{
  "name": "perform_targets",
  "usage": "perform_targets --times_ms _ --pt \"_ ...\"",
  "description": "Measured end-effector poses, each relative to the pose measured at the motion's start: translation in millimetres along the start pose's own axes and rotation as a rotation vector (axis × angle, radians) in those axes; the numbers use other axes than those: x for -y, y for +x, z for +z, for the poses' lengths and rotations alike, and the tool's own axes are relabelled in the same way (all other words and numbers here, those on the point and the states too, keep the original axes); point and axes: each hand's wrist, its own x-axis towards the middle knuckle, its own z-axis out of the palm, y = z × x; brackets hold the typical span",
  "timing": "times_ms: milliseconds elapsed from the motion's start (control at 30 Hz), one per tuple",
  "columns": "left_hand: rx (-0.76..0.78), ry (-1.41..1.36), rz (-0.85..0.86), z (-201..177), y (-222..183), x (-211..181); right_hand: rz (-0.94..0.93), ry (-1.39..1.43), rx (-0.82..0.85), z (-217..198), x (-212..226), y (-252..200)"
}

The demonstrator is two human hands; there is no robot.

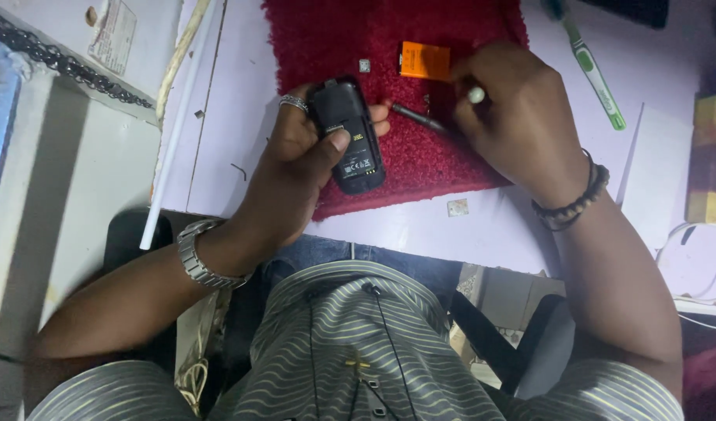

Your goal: Repairing a mobile phone by disassembling the casing, inspecting internal components, and reassembling the device.

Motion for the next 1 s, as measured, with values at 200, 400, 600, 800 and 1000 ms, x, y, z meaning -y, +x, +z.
perform_targets --times_ms 200,400,600,800,1000 --pt "0.014 -0.003 0.022 -2.1 -0.1 3.1 0.008 0.117 -0.042 0.8 11.7 -1.1" --pt "0.002 0.007 0.017 -1.1 0.2 2.3 -0.057 0.026 -0.081 0.3 19.7 -3.8" --pt "0.013 0.032 0.015 -0.6 -0.3 0.1 -0.153 0.088 -0.070 -2.0 29.0 -5.1" --pt "0.019 0.122 0.035 0.7 -0.8 -1.8 -0.195 0.138 -0.127 3.9 38.1 3.0" --pt "-0.030 0.133 0.006 -1.7 0.6 5.6 -0.119 0.367 -0.115 4.4 56.1 0.6"
